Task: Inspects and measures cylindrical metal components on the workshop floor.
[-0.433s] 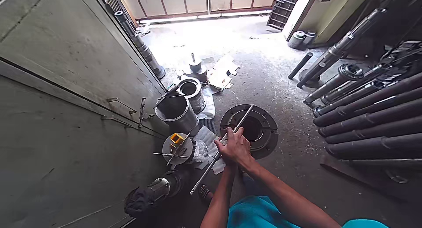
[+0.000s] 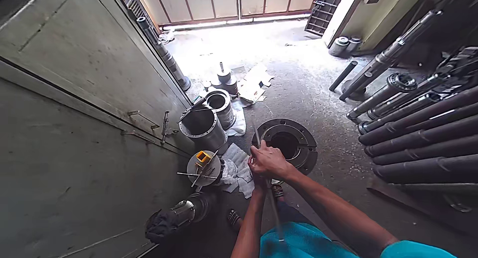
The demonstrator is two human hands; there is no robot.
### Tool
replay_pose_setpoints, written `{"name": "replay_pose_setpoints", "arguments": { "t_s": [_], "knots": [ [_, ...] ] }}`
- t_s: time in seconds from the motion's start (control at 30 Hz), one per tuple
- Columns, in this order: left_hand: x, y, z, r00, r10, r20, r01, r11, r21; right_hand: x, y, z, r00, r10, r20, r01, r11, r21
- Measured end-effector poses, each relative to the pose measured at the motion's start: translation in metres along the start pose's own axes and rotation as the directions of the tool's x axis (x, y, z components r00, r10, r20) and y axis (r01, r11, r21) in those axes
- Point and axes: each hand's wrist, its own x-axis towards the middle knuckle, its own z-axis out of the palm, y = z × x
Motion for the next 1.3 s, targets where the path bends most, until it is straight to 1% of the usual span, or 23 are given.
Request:
{"name": "replay_pose_setpoints", "arguments": {
  "t_s": [0.03, 0.07, 0.1, 0.13, 0.17, 0.27, 0.3, 0.33, 0.4, 0.47, 0.57, 0.67, 0.7, 0.77, 0.83, 0.9, 1.0, 1.07, 1.1, 1.17, 1.2, 1.23, 1.3],
  "knots": [
    [0.007, -0.003, 0.001, 1.0, 0.01, -0.004, -0.01, 0.989, -0.146, 0.001, 0.0, 0.0, 0.997, -0.072, 0.034, 0.074, 0.996, -0.057],
    [0.014, -0.017, 0.005, 0.985, 0.157, -0.078, -0.17, 0.962, -0.216, 0.002, 0.0, 0.0, 0.99, -0.122, 0.064, 0.129, 0.985, -0.112],
    [0.021, -0.033, 0.01, 0.963, 0.253, -0.094, -0.268, 0.934, -0.238, 0.002, 0.0, 0.002, 0.985, -0.154, 0.081, 0.165, 0.975, -0.151],
    [0.026, -0.041, 0.014, 0.943, 0.313, -0.11, -0.329, 0.923, -0.199, -0.001, 0.001, 0.003, 0.981, -0.175, 0.081, 0.186, 0.968, -0.169],
    [0.028, -0.042, 0.016, 0.933, 0.341, -0.117, -0.356, 0.924, -0.138, -0.005, 0.003, 0.002, 0.981, -0.189, 0.051, 0.195, 0.966, -0.167],
    [0.025, -0.014, 0.011, 0.907, 0.395, -0.149, -0.394, 0.918, 0.031, -0.019, 0.02, 0.017, 0.959, -0.218, -0.181, 0.206, 0.975, -0.084],
    [0.027, -0.008, 0.011, 0.888, 0.433, -0.156, -0.421, 0.901, 0.105, -0.023, 0.026, 0.016, 0.959, -0.193, -0.208, 0.191, 0.981, -0.029],
    [0.028, -0.004, 0.011, 0.875, 0.459, -0.155, -0.438, 0.886, 0.151, -0.027, 0.032, 0.013, 0.97, -0.148, -0.192, 0.156, 0.988, 0.024],
    [0.026, -0.001, 0.01, 0.871, 0.474, -0.128, -0.449, 0.874, 0.186, -0.03, 0.043, 0.012, 0.987, -0.096, -0.129, 0.11, 0.988, 0.108],
    [0.028, 0.003, 0.005, 0.875, 0.479, -0.069, -0.453, 0.861, 0.23, -0.024, 0.056, 0.012, 0.981, -0.158, -0.112, 0.176, 0.97, 0.169],
    [0.027, 0.009, -0.007, 0.872, 0.489, 0.016, -0.473, 0.833, 0.288, -0.02, 0.063, 0.019, 0.963, -0.217, -0.163, 0.248, 0.946, 0.209],
    [0.024, 0.01, -0.013, 0.919, 0.392, 0.042, -0.391, 0.897, 0.203, -0.018, 0.063, 0.021, 0.945, -0.263, -0.193, 0.294, 0.943, 0.155],
    [0.021, 0.009, -0.014, 0.931, 0.365, 0.033, -0.365, 0.917, 0.163, -0.017, 0.064, 0.019, 0.937, -0.297, -0.182, 0.321, 0.939, 0.125],
    [0.02, 0.005, -0.016, 0.931, 0.364, 0.015, -0.363, 0.924, 0.123, -0.012, 0.068, 0.011, 0.913, -0.387, -0.13, 0.394, 0.918, 0.036],
    [0.022, -0.005, -0.018, 0.91, 0.415, 0.016, -0.413, 0.902, 0.125, -0.006, 0.069, 0.002, 0.875, -0.48, -0.067, 0.478, 0.877, -0.045],
    [0.02, -0.014, -0.019, 0.897, 0.437, 0.07, -0.443, 0.889, 0.114, -0.005, 0.069, -0.007, 0.836, -0.549, 0.025, 0.547, 0.829, -0.116],
    [0.023, -0.017, -0.021, 0.892, 0.442, 0.096, -0.45, 0.888, 0.09, 0.004, 0.07, -0.01, 0.763, -0.644, 0.051, 0.641, 0.745, -0.182],
    [0.022, -0.017, -0.017, 0.892, 0.448, 0.065, -0.451, 0.891, 0.046, 0.004, 0.067, -0.014, 0.73, -0.679, 0.074, 0.678, 0.707, -0.203],
    [0.022, -0.017, -0.015, 0.9, 0.433, 0.053, -0.435, 0.9, 0.029, 0.004, 0.064, -0.017, 0.719, -0.687, 0.105, 0.69, 0.688, -0.224],
    [0.02, -0.014, -0.013, 0.941, 0.328, 0.08, -0.331, 0.943, 0.032, 0.006, 0.059, -0.022, 0.673, -0.715, 0.191, 0.734, 0.61, -0.298],
    [0.02, -0.013, -0.012, 0.956, 0.276, 0.1, -0.281, 0.959, 0.041, 0.01, 0.059, -0.021, 0.62, -0.757, 0.208, 0.771, 0.538, -0.341],
    [0.02, -0.014, -0.01, 0.963, 0.255, 0.089, -0.259, 0.965, 0.037, 0.014, 0.061, -0.017, 0.55, -0.809, 0.206, 0.806, 0.449, -0.387],
    [0.021, -0.014, -0.009, 0.962, 0.259, 0.084, -0.265, 0.962, 0.066, 0.018, 0.067, -0.009, 0.402, -0.899, 0.173, 0.847, 0.294, -0.443]
  ]
}}
